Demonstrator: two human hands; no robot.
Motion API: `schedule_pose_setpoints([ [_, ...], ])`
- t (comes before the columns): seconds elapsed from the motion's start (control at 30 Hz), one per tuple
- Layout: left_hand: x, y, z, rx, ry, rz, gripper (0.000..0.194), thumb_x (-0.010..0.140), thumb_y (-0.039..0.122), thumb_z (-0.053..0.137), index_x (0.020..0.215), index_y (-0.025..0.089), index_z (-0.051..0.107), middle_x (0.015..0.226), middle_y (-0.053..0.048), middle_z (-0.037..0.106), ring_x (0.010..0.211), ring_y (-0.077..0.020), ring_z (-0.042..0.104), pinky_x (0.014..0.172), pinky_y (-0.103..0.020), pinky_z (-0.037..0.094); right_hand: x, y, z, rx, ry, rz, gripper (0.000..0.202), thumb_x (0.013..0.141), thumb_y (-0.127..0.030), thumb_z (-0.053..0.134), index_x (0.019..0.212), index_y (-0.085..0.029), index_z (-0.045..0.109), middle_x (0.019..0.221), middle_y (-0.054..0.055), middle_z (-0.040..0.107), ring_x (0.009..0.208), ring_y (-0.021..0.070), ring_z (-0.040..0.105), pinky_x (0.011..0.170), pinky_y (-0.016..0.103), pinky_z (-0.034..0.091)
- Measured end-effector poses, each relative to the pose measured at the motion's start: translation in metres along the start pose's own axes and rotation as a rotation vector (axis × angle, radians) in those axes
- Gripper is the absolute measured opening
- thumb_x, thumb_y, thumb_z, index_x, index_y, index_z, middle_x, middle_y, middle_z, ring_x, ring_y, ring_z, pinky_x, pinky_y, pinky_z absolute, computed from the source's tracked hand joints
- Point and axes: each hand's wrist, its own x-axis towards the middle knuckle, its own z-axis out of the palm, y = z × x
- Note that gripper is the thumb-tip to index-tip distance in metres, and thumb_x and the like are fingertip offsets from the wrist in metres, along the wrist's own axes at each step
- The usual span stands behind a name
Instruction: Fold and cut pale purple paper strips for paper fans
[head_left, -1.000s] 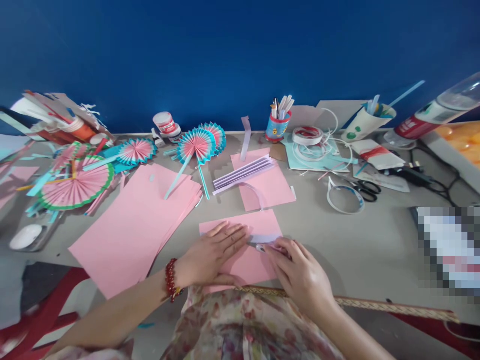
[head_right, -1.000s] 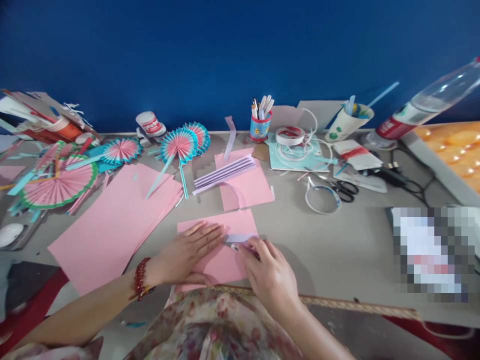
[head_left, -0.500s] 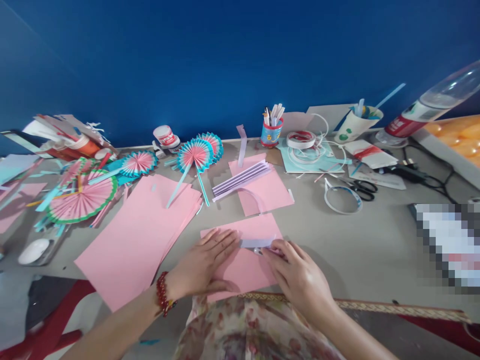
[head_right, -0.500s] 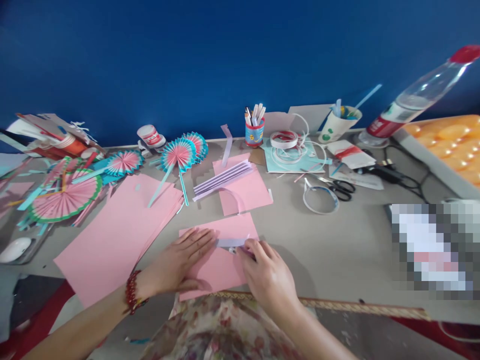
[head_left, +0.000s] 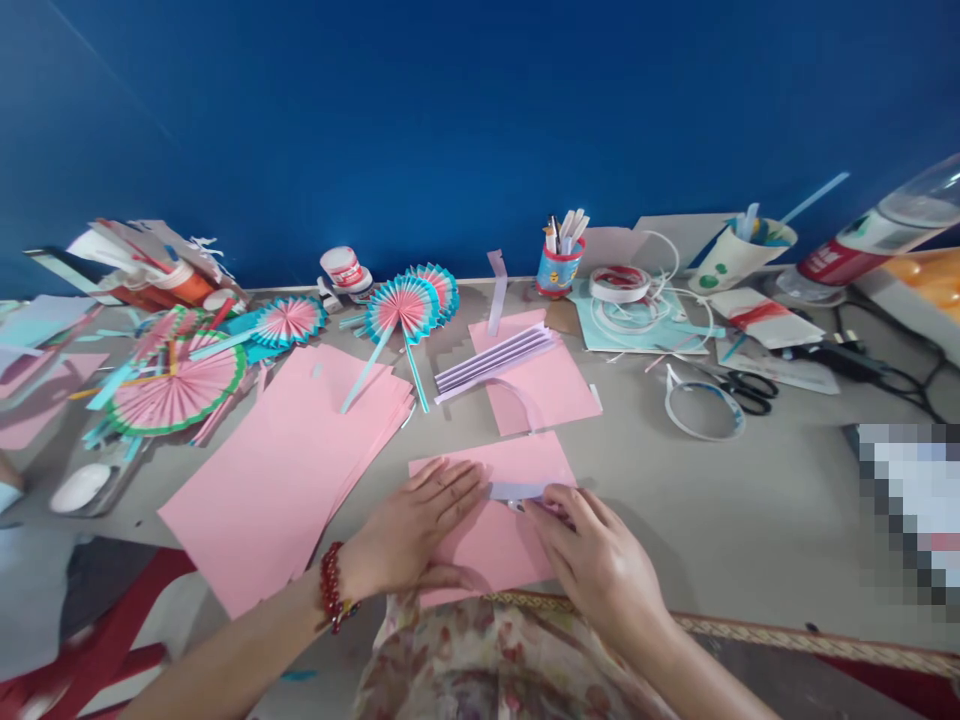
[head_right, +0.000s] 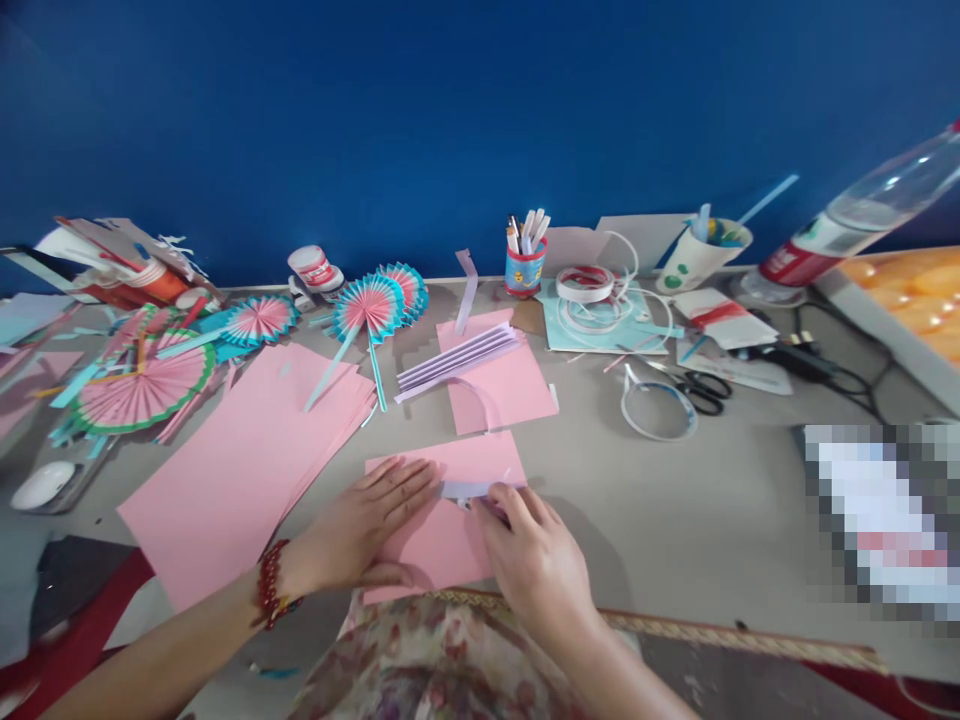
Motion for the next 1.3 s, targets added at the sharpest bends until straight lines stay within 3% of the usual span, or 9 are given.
schedule_pose_setpoints([
  [0.67, -0.001, 0.000, 0.002, 0.007, 0.006, -0.011, 0.102, 0.092, 0.077, 0.031, 0.159, 0.007, 0.000, 0.165, -0.014, 0.015, 0.153, -0.0289, 0.010, 0.125, -0.046, 0.008, 0.004, -0.009, 0.003, 0.018, -0.056, 0.011, 0.031, 0.089, -0.010, 0.052, 0.112, -0.020, 0.071, 0.108, 0.010, 0.065, 0.089, 0.0221, 0.060, 0.079, 0.033, 0.053],
  [0.87, -0.011, 0.001, -0.002, 0.017, 0.031, -0.066, 0.096, 0.095, 0.072, 0.035, 0.160, 0.010, 0.000, 0.165, -0.012, 0.017, 0.153, -0.0295, 0.011, 0.124, -0.048, 0.010, 0.006, -0.010, 0.002, 0.032, -0.058, 0.023, 0.032, 0.089, -0.009, 0.052, 0.112, -0.020, 0.072, 0.108, 0.010, 0.065, 0.090, 0.0224, 0.060, 0.079, 0.033, 0.052],
  [1.3, -0.013, 0.003, 0.000, 0.054, 0.015, -0.075, 0.099, 0.092, 0.077, 0.030, 0.160, 0.010, 0.001, 0.165, -0.011, 0.017, 0.153, -0.0292, 0.012, 0.124, -0.046, 0.012, 0.007, -0.010, 0.004, 0.058, -0.038, 0.004, 0.033, 0.091, -0.009, 0.048, 0.112, -0.020, 0.071, 0.105, 0.009, 0.065, 0.089, 0.0215, 0.060, 0.078, 0.031, 0.051],
])
